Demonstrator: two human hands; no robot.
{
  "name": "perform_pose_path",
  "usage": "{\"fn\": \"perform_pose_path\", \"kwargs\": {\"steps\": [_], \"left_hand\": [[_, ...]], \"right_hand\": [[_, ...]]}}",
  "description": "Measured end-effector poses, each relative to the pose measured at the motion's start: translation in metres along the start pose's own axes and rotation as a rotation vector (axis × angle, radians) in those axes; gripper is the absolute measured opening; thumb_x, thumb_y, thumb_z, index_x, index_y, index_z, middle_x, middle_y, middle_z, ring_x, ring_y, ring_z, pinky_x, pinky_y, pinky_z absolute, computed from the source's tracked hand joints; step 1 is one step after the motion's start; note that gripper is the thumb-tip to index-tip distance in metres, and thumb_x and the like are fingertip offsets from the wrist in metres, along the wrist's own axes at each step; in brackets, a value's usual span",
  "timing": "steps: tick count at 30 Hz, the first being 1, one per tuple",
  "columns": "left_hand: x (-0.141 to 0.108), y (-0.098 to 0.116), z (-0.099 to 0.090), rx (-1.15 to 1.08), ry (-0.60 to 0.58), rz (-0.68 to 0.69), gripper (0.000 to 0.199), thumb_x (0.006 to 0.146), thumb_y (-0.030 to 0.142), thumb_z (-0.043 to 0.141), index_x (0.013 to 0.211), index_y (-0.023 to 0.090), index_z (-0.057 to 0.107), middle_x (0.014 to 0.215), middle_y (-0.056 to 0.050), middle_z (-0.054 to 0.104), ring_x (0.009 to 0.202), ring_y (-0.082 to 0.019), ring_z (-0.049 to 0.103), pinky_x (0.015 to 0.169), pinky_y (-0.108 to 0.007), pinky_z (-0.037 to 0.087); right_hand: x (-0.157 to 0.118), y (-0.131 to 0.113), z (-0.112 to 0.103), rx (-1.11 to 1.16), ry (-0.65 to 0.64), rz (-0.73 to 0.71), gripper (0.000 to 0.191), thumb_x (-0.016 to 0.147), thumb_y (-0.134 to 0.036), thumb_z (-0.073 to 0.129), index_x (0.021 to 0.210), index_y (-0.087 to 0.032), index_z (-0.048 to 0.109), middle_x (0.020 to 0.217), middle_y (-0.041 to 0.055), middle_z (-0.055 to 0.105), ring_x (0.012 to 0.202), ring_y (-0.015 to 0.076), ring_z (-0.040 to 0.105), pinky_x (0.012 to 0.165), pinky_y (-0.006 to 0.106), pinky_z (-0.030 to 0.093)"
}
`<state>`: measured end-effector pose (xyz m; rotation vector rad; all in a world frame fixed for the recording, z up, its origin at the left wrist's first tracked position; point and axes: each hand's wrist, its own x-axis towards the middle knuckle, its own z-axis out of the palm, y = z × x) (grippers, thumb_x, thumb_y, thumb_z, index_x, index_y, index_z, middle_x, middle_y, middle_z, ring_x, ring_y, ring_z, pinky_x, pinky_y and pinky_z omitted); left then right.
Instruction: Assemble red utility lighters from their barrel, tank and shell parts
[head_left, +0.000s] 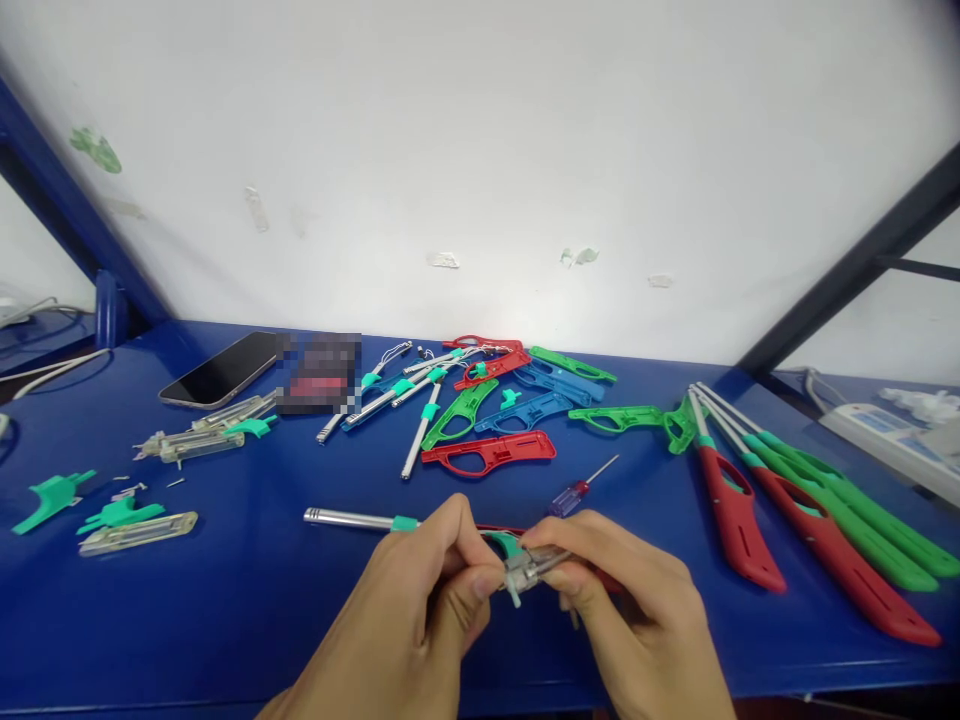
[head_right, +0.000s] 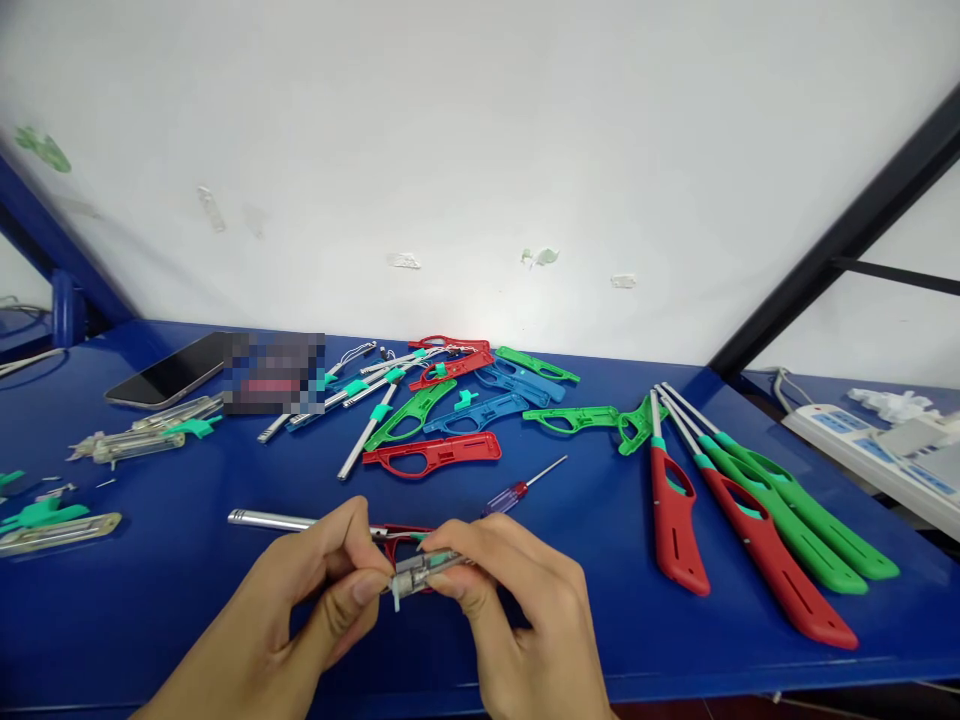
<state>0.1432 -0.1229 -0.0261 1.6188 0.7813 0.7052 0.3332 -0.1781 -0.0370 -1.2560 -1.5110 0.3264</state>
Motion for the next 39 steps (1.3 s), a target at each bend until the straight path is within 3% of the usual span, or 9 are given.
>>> {"fn": "perform_pose_path", "kwargs": {"steps": [7,11,15,19,26,30,39], "left_hand": [[0.007,0.014,-0.017,0.032,-0.140,-0.142,0.040,0.109,0.056,0.051,0.085,0.024,0.049,0.062,0.009,0.045,0.053,-0.010,0.032,0.050,-0.024,0.026],[0.008,0.010,-0.018,0.028,-0.181,-0.214,0.033,0.111,0.052,0.044,0.091,0.026,0.048,0.055,0.012,0.045,0.047,-0.010,0.033,0.049,-0.023,0.027],[0.010,0.007,-0.020,0.099,-0.233,-0.262,0.027,0.111,0.046,0.037,0.096,0.027,0.048,0.049,0.013,0.047,0.043,-0.011,0.038,0.057,-0.024,0.037],[0.014,0.011,-0.022,0.101,-0.260,-0.280,0.025,0.106,0.047,0.040,0.097,0.026,0.050,0.051,0.011,0.048,0.047,-0.013,0.042,0.055,-0.025,0.034],[0.007,0.023,-0.024,0.092,-0.178,-0.306,0.035,0.105,0.059,0.048,0.093,0.027,0.053,0.059,0.008,0.053,0.050,-0.013,0.044,0.053,-0.026,0.035],[0.006,0.025,-0.024,0.045,-0.168,-0.256,0.043,0.105,0.066,0.048,0.085,0.027,0.050,0.061,0.008,0.051,0.049,-0.012,0.041,0.054,-0.026,0.038],[0.008,0.019,-0.016,-0.007,-0.132,-0.121,0.049,0.108,0.065,0.050,0.081,0.024,0.051,0.061,0.008,0.041,0.055,-0.012,0.032,0.053,-0.027,0.026]], "right_hand": [[0.001,-0.001,0.001,-0.017,-0.028,0.026,0.014,0.102,-0.031,0.072,0.097,-0.031,0.085,0.077,-0.0051,0.079,0.059,0.0100,0.070,0.059,0.016,0.057],[-0.001,-0.001,0.000,-0.037,-0.015,0.057,0.016,0.102,-0.032,0.071,0.097,-0.031,0.086,0.078,-0.0042,0.080,0.061,0.0102,0.072,0.059,0.015,0.057],[-0.003,0.000,0.000,-0.052,-0.002,0.057,0.016,0.101,-0.032,0.071,0.098,-0.032,0.086,0.077,-0.0051,0.079,0.059,0.0098,0.071,0.057,0.015,0.057],[-0.002,0.000,0.001,-0.047,-0.013,0.045,0.017,0.102,-0.032,0.070,0.102,-0.032,0.087,0.074,-0.0056,0.077,0.056,0.0091,0.068,0.055,0.015,0.055],[-0.007,0.003,-0.002,-0.095,-0.013,0.061,0.017,0.104,-0.036,0.069,0.102,-0.032,0.085,0.085,-0.0027,0.082,0.065,0.0124,0.073,0.058,0.019,0.057],[-0.005,0.001,-0.002,-0.098,-0.015,0.074,0.020,0.105,-0.037,0.068,0.098,-0.029,0.085,0.076,-0.0024,0.078,0.058,0.0126,0.069,0.056,0.020,0.056],[-0.004,-0.002,-0.003,-0.045,-0.014,0.063,0.021,0.106,-0.036,0.066,0.096,-0.028,0.084,0.066,-0.0035,0.070,0.053,0.0113,0.063,0.049,0.020,0.049]]}}
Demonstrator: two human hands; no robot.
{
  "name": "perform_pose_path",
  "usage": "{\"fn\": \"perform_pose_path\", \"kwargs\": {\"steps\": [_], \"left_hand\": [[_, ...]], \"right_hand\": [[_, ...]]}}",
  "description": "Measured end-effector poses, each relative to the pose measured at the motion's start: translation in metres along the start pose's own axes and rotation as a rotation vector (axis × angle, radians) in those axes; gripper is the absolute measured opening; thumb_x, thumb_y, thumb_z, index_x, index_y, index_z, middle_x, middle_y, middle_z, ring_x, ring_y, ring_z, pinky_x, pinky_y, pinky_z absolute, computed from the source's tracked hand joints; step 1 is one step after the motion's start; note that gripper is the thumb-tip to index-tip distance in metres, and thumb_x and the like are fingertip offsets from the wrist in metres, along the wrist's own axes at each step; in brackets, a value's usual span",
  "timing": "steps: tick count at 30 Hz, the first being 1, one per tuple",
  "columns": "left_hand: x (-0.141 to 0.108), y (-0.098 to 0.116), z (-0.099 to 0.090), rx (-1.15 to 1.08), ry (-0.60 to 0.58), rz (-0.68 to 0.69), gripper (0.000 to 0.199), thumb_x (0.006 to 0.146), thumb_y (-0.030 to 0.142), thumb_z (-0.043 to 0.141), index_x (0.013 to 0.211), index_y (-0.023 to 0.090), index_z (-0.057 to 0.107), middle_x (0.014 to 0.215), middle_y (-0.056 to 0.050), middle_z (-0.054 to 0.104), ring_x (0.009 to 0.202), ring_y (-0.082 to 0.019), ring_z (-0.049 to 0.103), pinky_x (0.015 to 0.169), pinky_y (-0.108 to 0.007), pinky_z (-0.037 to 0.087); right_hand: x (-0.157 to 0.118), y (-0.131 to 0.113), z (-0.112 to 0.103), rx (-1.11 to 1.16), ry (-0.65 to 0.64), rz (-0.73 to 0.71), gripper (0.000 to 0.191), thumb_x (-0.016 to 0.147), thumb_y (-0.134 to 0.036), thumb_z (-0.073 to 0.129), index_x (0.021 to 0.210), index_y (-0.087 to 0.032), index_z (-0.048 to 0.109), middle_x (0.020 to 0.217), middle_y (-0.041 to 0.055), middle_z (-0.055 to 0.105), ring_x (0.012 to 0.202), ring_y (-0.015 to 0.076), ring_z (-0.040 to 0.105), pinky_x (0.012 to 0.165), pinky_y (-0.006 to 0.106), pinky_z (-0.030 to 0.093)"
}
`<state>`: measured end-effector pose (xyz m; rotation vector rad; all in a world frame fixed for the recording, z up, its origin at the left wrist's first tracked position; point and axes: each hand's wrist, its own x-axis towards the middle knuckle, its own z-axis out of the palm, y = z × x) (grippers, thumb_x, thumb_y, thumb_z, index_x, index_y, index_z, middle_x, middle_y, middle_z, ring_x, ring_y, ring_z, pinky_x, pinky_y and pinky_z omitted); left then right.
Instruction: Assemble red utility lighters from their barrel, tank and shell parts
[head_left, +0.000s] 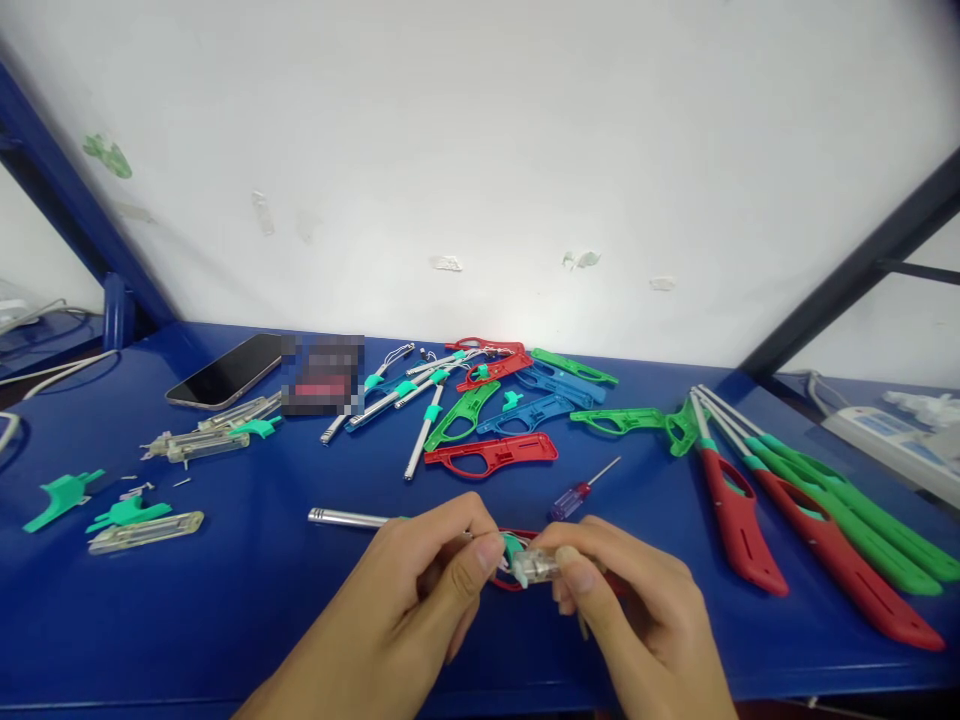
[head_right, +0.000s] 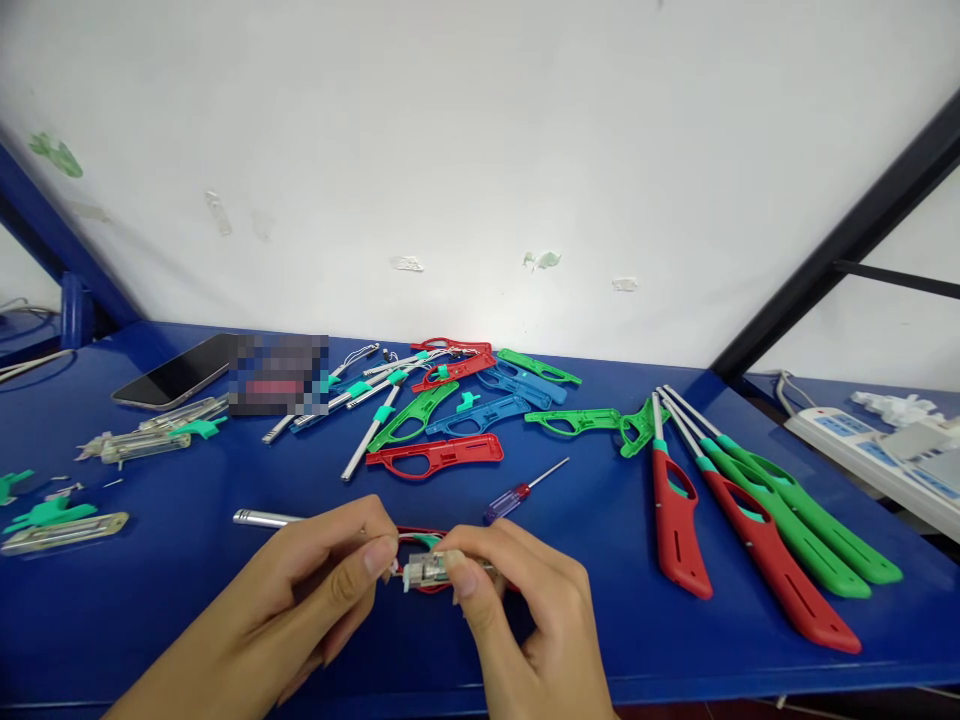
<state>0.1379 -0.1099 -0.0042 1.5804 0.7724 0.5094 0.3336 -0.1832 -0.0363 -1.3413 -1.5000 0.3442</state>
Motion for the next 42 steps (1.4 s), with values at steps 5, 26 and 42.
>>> {"fn": "perform_pose_path", "kwargs": {"steps": [5,26,42], "left_hand": [[0.000,-0.005,0.004,-0.022,-0.003,0.045,0.051,0.109,0.067,0.047,0.081,0.024,0.050,0.063,0.007,0.041,0.058,-0.013,0.033,0.056,-0.030,0.025],[-0.002,-0.009,0.006,0.043,0.087,0.117,0.049,0.113,0.061,0.044,0.082,0.024,0.053,0.069,0.006,0.038,0.062,-0.015,0.033,0.058,-0.031,0.026],[-0.004,-0.011,0.011,0.040,0.107,0.129,0.048,0.113,0.060,0.045,0.082,0.024,0.053,0.070,0.005,0.038,0.062,-0.015,0.034,0.059,-0.032,0.026]], "right_hand": [[-0.001,0.003,0.000,0.004,-0.019,0.001,0.019,0.106,-0.035,0.067,0.103,-0.030,0.084,0.070,-0.0038,0.072,0.056,0.0109,0.065,0.052,0.020,0.052],[0.004,0.000,0.000,0.046,0.025,-0.035,0.015,0.103,-0.034,0.071,0.100,-0.032,0.086,0.068,-0.0057,0.074,0.051,0.0101,0.065,0.052,0.018,0.054],[-0.001,0.002,-0.001,0.049,0.019,-0.014,0.013,0.102,-0.034,0.073,0.103,-0.034,0.085,0.072,-0.0059,0.076,0.053,0.0105,0.066,0.051,0.019,0.053]]}}
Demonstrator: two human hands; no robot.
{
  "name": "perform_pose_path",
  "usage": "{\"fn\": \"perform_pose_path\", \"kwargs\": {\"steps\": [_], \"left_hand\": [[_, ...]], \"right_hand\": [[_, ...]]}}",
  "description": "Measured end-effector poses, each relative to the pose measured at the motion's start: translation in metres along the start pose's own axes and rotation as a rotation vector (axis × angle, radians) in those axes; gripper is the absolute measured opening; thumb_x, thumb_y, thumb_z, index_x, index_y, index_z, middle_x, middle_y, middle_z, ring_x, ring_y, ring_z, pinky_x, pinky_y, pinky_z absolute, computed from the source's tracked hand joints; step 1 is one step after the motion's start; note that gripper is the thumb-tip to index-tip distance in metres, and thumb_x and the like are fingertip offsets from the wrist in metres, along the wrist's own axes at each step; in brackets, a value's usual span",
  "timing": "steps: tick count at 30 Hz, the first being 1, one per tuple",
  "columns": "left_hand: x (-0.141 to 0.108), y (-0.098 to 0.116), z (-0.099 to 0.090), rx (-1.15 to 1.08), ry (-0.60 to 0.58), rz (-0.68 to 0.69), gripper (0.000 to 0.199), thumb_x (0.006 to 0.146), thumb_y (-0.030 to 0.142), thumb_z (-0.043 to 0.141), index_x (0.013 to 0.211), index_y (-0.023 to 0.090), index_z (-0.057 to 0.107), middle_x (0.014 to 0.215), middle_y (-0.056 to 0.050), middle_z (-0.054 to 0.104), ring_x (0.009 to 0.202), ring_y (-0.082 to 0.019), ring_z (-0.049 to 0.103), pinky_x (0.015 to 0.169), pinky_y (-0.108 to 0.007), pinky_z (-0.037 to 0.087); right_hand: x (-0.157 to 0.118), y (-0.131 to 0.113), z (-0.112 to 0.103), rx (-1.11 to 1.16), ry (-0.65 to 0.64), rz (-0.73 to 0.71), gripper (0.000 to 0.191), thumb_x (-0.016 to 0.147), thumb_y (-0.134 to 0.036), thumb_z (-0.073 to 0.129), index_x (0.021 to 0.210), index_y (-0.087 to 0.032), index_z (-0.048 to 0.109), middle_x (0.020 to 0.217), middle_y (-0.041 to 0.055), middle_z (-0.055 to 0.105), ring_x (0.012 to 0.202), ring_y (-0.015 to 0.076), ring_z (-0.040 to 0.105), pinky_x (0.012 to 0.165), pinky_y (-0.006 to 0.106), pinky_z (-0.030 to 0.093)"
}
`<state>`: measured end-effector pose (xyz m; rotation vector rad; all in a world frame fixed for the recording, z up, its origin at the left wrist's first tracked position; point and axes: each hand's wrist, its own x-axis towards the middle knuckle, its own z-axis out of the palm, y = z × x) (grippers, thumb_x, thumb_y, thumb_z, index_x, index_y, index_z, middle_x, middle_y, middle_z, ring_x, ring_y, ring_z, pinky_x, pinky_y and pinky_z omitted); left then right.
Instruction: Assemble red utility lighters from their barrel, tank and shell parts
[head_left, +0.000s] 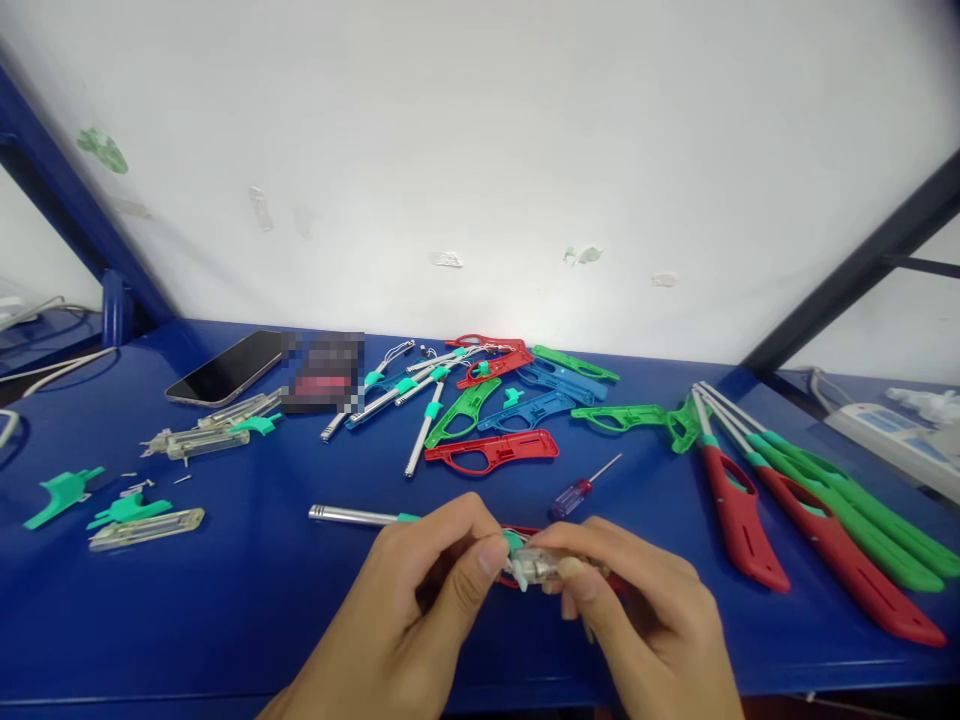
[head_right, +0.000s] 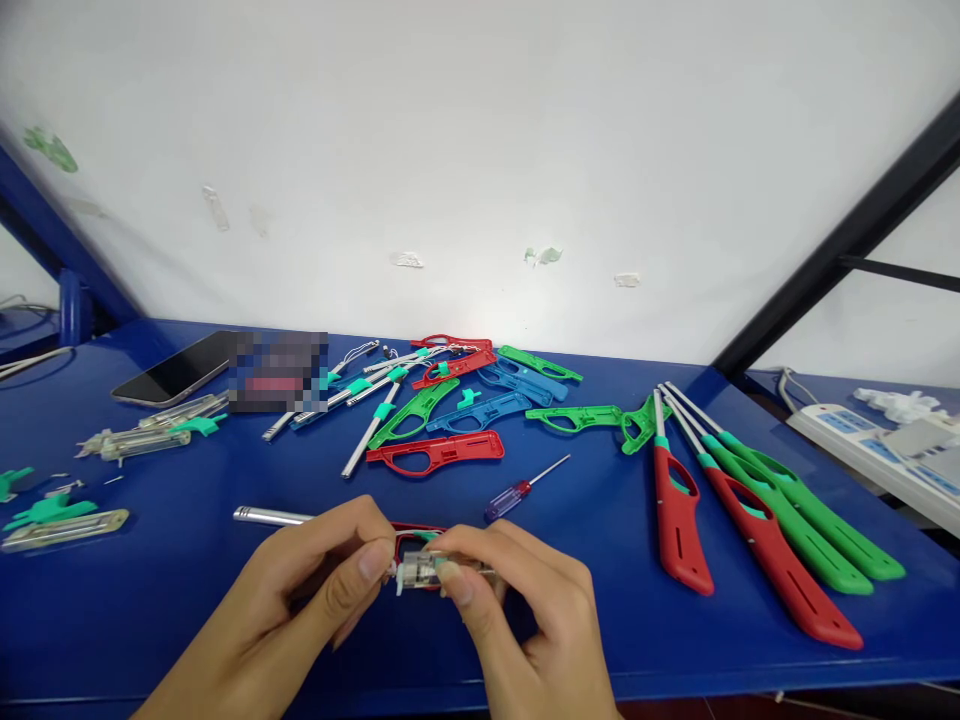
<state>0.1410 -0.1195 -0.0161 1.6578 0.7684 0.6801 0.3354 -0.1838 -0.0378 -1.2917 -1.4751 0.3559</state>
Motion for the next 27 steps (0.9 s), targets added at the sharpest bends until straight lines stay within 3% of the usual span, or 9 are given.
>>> {"fn": "perform_pose_path", "kwargs": {"steps": [6,14,19,25,27], "left_hand": [[-0.001,0.001,0.002,-0.043,-0.009,-0.026,0.050,0.112,0.064,0.043,0.081,0.025,0.051,0.065,0.006,0.037,0.059,-0.015,0.031,0.056,-0.032,0.024],[-0.002,0.000,0.009,0.043,0.083,0.107,0.047,0.115,0.050,0.042,0.077,0.024,0.045,0.067,0.006,0.037,0.059,-0.014,0.032,0.060,-0.032,0.026],[-0.005,-0.007,0.012,0.039,0.090,0.101,0.049,0.115,0.052,0.042,0.076,0.024,0.045,0.066,0.006,0.037,0.058,-0.014,0.032,0.057,-0.032,0.025],[0.000,-0.005,0.006,0.065,0.051,0.090,0.049,0.115,0.052,0.042,0.076,0.024,0.050,0.065,0.006,0.046,0.058,-0.013,0.042,0.055,-0.027,0.031],[0.002,-0.003,0.001,0.186,0.069,0.117,0.048,0.116,0.048,0.042,0.075,0.024,0.053,0.067,0.005,0.053,0.060,-0.013,0.050,0.056,-0.026,0.036]], "right_hand": [[0.001,0.000,0.001,0.025,-0.051,0.065,0.016,0.104,-0.037,0.071,0.103,-0.035,0.087,0.075,-0.0048,0.078,0.055,0.0108,0.066,0.052,0.019,0.053],[0.001,-0.003,-0.003,-0.001,-0.116,0.087,0.019,0.106,-0.040,0.069,0.096,-0.033,0.084,0.075,-0.0060,0.076,0.061,0.0114,0.064,0.059,0.019,0.052],[0.006,-0.004,0.001,-0.003,-0.146,0.081,0.024,0.107,-0.041,0.067,0.093,-0.030,0.083,0.072,-0.0051,0.074,0.057,0.0111,0.061,0.052,0.020,0.047],[0.000,-0.003,0.002,-0.103,-0.026,0.057,0.030,0.106,-0.048,0.066,0.094,-0.029,0.085,0.077,-0.0010,0.080,0.063,0.0164,0.071,0.063,0.025,0.057],[-0.002,0.000,-0.005,-0.134,0.024,0.079,0.040,0.108,-0.048,0.062,0.082,-0.026,0.083,0.070,0.0007,0.076,0.062,0.0171,0.069,0.062,0.027,0.055]]}}
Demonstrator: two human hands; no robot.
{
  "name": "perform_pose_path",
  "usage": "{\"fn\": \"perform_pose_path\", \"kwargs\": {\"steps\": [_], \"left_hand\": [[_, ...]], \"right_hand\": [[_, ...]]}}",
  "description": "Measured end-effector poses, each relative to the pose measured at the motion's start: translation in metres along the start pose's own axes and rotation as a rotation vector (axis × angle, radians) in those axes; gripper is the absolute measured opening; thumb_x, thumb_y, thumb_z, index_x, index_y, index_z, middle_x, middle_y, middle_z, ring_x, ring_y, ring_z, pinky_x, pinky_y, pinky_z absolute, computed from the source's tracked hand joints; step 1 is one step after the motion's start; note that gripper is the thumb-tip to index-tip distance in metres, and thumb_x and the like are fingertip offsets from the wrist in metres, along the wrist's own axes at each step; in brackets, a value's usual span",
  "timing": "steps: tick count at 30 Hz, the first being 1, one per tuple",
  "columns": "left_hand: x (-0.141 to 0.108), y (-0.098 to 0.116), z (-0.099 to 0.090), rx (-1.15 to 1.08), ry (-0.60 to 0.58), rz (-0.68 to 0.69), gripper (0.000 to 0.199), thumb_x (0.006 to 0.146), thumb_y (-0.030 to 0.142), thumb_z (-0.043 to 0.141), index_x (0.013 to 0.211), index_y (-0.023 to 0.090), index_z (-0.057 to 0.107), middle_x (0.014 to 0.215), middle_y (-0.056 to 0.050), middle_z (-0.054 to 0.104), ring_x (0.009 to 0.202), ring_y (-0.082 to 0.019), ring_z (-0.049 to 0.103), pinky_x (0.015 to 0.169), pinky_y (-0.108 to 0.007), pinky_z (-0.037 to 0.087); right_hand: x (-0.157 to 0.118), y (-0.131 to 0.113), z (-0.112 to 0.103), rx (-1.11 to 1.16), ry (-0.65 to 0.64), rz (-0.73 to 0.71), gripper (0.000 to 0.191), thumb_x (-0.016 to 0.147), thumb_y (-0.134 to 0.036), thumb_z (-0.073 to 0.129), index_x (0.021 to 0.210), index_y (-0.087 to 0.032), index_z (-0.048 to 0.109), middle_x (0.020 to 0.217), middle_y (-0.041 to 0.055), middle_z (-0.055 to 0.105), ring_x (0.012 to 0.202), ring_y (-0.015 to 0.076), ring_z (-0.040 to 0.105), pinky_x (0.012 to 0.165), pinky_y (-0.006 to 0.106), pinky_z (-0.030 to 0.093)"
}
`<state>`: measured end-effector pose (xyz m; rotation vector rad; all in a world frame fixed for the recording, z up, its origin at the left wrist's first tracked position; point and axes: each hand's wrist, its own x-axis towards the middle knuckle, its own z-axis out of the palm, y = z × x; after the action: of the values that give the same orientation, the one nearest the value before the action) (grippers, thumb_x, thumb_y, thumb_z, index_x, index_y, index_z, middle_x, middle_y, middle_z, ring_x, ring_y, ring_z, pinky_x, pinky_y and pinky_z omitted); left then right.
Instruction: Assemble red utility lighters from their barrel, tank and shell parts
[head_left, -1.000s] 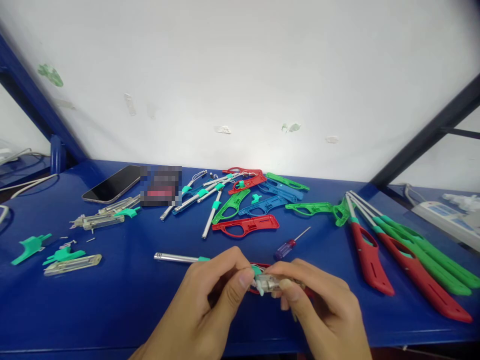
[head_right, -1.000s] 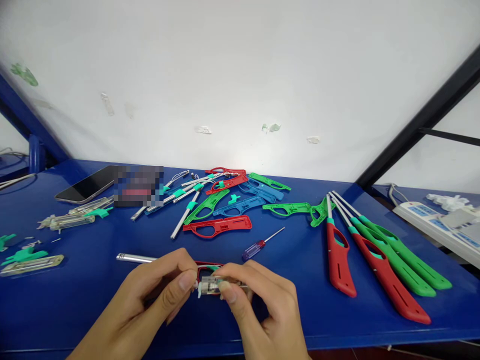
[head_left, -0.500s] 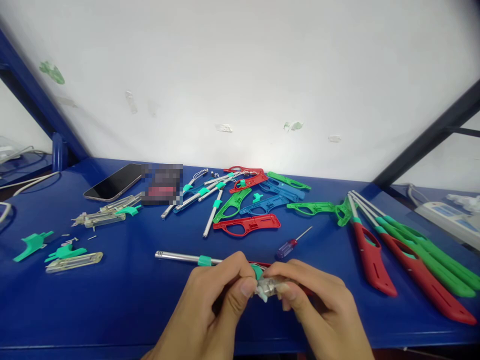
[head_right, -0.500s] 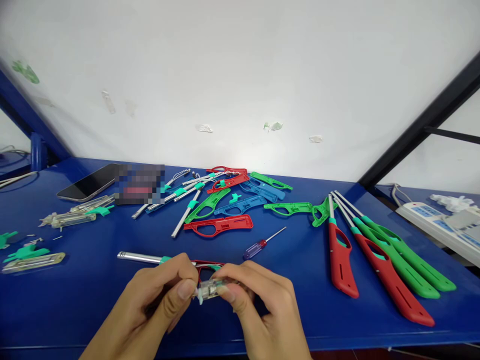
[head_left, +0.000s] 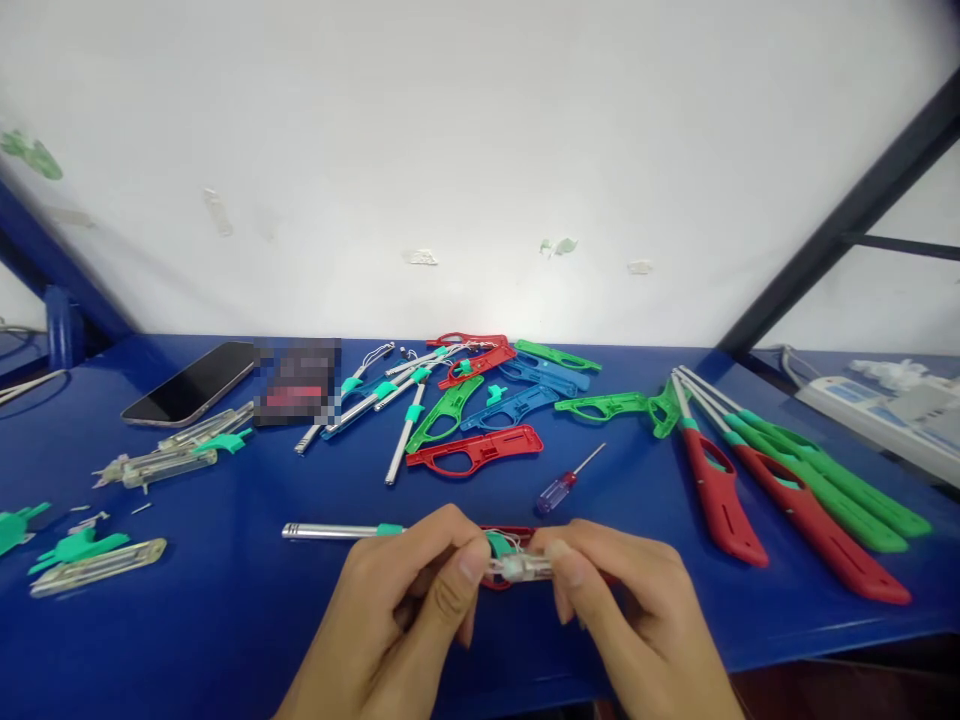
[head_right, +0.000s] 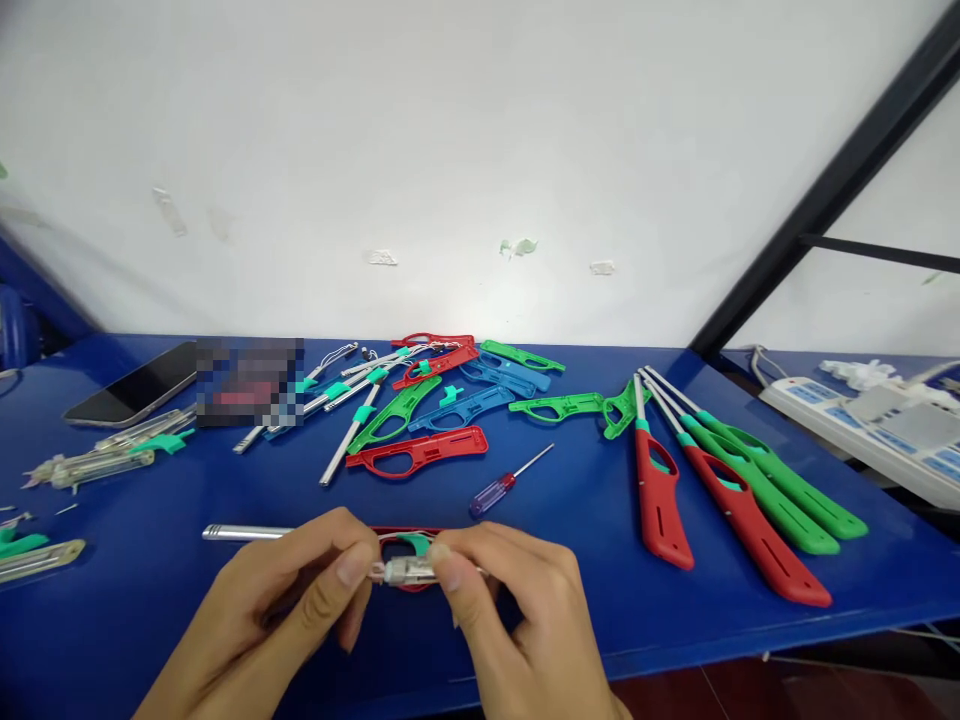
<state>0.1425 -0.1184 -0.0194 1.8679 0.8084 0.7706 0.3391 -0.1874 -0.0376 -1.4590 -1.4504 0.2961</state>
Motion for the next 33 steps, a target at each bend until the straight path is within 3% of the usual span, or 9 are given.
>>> {"fn": "perform_pose_path", "kwargs": {"steps": [5,8,12,15,17,20,23,29,33], "left_hand": [[0.001,-0.010,-0.012,0.396,0.154,0.228,0.037,0.113,0.033,0.048,0.078,0.026,0.057,0.063,0.008,0.056,0.051,-0.009,0.053,0.052,-0.019,0.041],[0.006,-0.020,-0.015,0.583,0.156,0.313,0.026,0.113,0.032,0.050,0.092,0.028,0.065,0.075,0.007,0.067,0.058,-0.010,0.064,0.057,-0.018,0.049],[0.024,-0.019,-0.012,0.871,-0.139,0.442,0.028,0.100,0.008,0.051,0.102,0.027,0.072,0.100,-0.002,0.077,0.078,-0.020,0.075,0.060,-0.025,0.056],[0.044,-0.002,-0.003,1.076,-0.410,0.431,0.041,0.083,-0.005,0.055,0.103,0.024,0.075,0.102,-0.005,0.077,0.084,-0.028,0.077,0.059,-0.033,0.060],[0.058,0.011,0.004,1.170,-0.533,0.372,0.037,0.085,-0.005,0.057,0.102,0.022,0.075,0.104,-0.007,0.077,0.086,-0.031,0.077,0.063,-0.039,0.064],[0.076,0.027,0.013,1.218,-0.608,0.260,0.028,0.096,0.001,0.057,0.102,0.022,0.074,0.107,-0.008,0.077,0.094,-0.032,0.077,0.071,-0.045,0.066],[0.089,0.032,0.016,1.263,-0.656,0.235,0.025,0.098,0.003,0.059,0.104,0.022,0.074,0.109,-0.007,0.075,0.095,-0.032,0.077,0.074,-0.047,0.065],[0.103,0.032,0.018,1.331,-0.756,0.354,0.022,0.093,0.006,0.064,0.095,0.025,0.075,0.100,-0.004,0.075,0.092,-0.033,0.077,0.063,-0.042,0.057],[0.102,0.035,0.027,1.425,-0.777,0.426,0.016,0.084,0.007,0.071,0.085,0.022,0.074,0.086,-0.005,0.073,0.071,-0.028,0.073,0.057,-0.037,0.050]], "right_hand": [[0.002,0.018,-0.030,-0.006,0.163,0.083,0.065,0.115,-0.046,0.049,0.056,-0.022,0.060,0.052,-0.0018,0.055,0.047,0.0107,0.052,0.049,0.025,0.039],[0.002,0.026,-0.042,-0.052,0.128,0.118,0.066,0.115,-0.046,0.049,0.054,-0.021,0.054,0.050,-0.0031,0.050,0.045,0.0093,0.048,0.046,0.025,0.034],[0.005,0.028,-0.038,-0.056,-0.033,0.106,0.064,0.114,-0.047,0.049,0.056,-0.021,0.051,0.052,-0.0042,0.053,0.049,0.0087,0.051,0.051,0.025,0.037],[0.006,0.031,-0.031,-0.112,-0.187,0.141,0.060,0.115,-0.048,0.047,0.062,-0.021,0.053,0.058,-0.0046,0.058,0.055,0.0091,0.056,0.058,0.027,0.038],[0.005,0.033,-0.030,-0.132,-0.236,0.172,0.058,0.116,-0.047,0.045,0.065,-0.021,0.053,0.063,-0.0041,0.061,0.059,0.0100,0.058,0.062,0.029,0.038],[0.002,0.035,-0.031,-0.131,-0.275,0.214,0.056,0.116,-0.044,0.040,0.067,-0.022,0.053,0.067,-0.0034,0.061,0.062,0.0116,0.058,0.063,0.033,0.035],[0.001,0.033,-0.032,-0.123,-0.286,0.232,0.053,0.116,-0.041,0.039,0.068,-0.022,0.053,0.069,-0.0034,0.061,0.063,0.0127,0.056,0.065,0.035,0.033],[0.002,0.032,-0.033,-0.110,-0.281,0.230,0.046,0.114,-0.033,0.043,0.069,-0.023,0.049,0.069,-0.0042,0.059,0.062,0.0129,0.051,0.064,0.036,0.028],[0.001,0.033,-0.033,-0.100,-0.277,0.231,0.045,0.113,-0.031,0.046,0.068,-0.022,0.046,0.069,-0.0043,0.057,0.061,0.0121,0.050,0.062,0.036,0.026]]}}
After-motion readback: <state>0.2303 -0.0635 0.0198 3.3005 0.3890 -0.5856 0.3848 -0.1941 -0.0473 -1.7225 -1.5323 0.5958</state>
